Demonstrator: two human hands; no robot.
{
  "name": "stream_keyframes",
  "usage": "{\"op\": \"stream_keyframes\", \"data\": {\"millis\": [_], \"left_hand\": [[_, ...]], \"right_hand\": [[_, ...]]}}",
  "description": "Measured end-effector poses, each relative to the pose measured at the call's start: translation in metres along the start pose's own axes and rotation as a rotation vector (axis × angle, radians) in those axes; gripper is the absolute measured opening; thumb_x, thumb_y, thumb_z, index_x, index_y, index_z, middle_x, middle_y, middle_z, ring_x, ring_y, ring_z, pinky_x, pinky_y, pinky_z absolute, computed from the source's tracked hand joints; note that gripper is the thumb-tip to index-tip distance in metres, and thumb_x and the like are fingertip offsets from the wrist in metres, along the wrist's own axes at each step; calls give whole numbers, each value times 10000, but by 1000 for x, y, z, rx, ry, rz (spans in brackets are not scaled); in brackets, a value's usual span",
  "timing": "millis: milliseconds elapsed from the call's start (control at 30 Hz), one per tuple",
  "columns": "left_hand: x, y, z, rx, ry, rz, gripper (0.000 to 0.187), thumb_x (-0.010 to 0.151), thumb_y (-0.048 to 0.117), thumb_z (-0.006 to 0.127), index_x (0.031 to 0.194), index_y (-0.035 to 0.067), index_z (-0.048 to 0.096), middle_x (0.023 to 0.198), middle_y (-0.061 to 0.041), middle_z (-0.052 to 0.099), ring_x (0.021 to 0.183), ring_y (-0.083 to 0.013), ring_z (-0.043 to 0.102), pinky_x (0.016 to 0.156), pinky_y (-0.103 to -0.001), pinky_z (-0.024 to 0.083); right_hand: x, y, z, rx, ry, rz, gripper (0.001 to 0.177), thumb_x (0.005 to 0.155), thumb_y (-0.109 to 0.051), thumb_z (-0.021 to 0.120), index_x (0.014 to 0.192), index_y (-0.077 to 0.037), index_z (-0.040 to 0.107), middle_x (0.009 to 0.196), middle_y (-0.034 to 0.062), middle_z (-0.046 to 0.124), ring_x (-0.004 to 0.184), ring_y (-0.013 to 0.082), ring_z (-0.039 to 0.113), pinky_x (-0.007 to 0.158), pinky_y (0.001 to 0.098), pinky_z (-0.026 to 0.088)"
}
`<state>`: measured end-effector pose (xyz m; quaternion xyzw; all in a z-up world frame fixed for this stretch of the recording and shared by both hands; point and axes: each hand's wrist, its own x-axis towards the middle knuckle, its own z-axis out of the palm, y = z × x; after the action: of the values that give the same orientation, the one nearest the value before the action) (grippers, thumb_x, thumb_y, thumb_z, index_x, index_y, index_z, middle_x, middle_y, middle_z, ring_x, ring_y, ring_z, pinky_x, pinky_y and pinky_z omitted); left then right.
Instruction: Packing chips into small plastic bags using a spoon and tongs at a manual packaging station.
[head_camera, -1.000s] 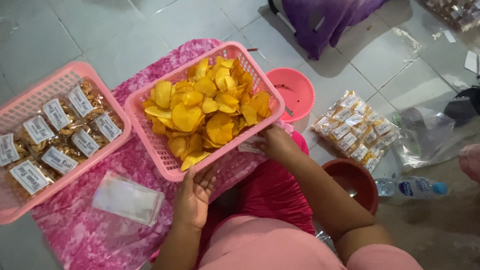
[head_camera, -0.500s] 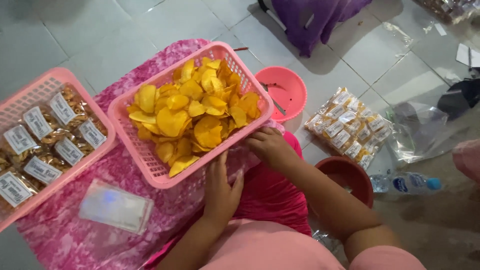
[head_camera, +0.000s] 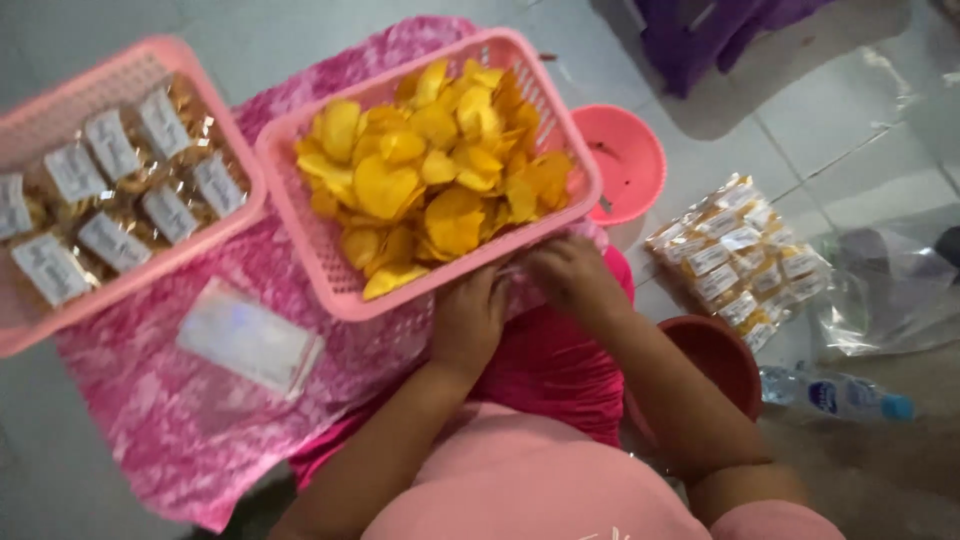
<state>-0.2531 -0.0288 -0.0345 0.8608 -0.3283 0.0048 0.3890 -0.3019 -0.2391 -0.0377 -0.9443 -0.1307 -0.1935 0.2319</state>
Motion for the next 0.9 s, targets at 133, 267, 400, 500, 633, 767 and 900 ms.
{"op": "stream_keyframes", "data": {"millis": [133, 267, 400, 500, 633, 767, 900], "left_hand": [[5, -4, 3, 68, -99, -196, 203, 946, 277, 611, 998, 102, 701, 860, -163, 748, 883, -383, 735, 848, -530, 569], [0, -13, 21, 120, -5, -112, 312, 925, 308, 652, 1169, 117, 688, 1044, -194, 720, 1072, -412, 661, 1002, -548, 468], [-4, -25, 42, 100, -25, -158, 439, 1016, 396, 545, 1410, 222, 627, 1282, -200, 685, 1299, -420, 569, 1165, -578, 356], [1, -12, 24, 157, -22, -163, 416, 1000, 390, 568, 1375, 237, 660, 1240, -195, 684, 1271, -412, 588, 1130, -568, 400], [-7, -33, 49, 155, -22, -147, 415, 1007, 382, 546, 1367, 209, 655, 1221, -212, 685, 1256, -429, 595, 1134, -581, 396], [4, -1, 9, 171, -80, -153, 483, 948, 395, 603, 1394, 213, 643, 1250, -230, 664, 1260, -446, 576, 1117, -584, 392], [12, 27, -27, 73, -188, -135, 490, 1018, 367, 522, 1471, 186, 567, 1383, -237, 603, 1338, -479, 500, 1129, -613, 331]], "right_hand": [[-5, 17, 9, 64, -4, 57, 208, 932, -258, 695, 1119, -171, 725, 1026, 92, 716, 1009, 358, 682, 854, 468, 516], [-15, 29, 6, 158, -42, 149, 255, 895, -202, 720, 1044, -11, 643, 1014, 249, 675, 958, 492, 642, 812, 582, 495], [-14, 32, 1, 102, -113, 199, 217, 859, -198, 764, 910, -30, 637, 1064, 208, 696, 942, 451, 678, 792, 550, 504], [-4, 14, -11, 159, -75, 264, 281, 889, -246, 783, 841, -24, 617, 1024, 214, 697, 900, 473, 669, 755, 550, 502], [7, -8, -18, 304, 28, 396, 314, 893, -247, 826, 827, -38, 601, 904, 172, 699, 858, 418, 698, 717, 479, 512], [1, 3, -8, 190, 67, 396, 195, 913, -209, 805, 873, -88, 657, 995, 120, 759, 870, 374, 720, 728, 457, 538], [-5, 13, 7, -83, 6, 385, 214, 993, -311, 721, 1105, -137, 777, 1112, 128, 752, 984, 351, 728, 819, 442, 572]]}}
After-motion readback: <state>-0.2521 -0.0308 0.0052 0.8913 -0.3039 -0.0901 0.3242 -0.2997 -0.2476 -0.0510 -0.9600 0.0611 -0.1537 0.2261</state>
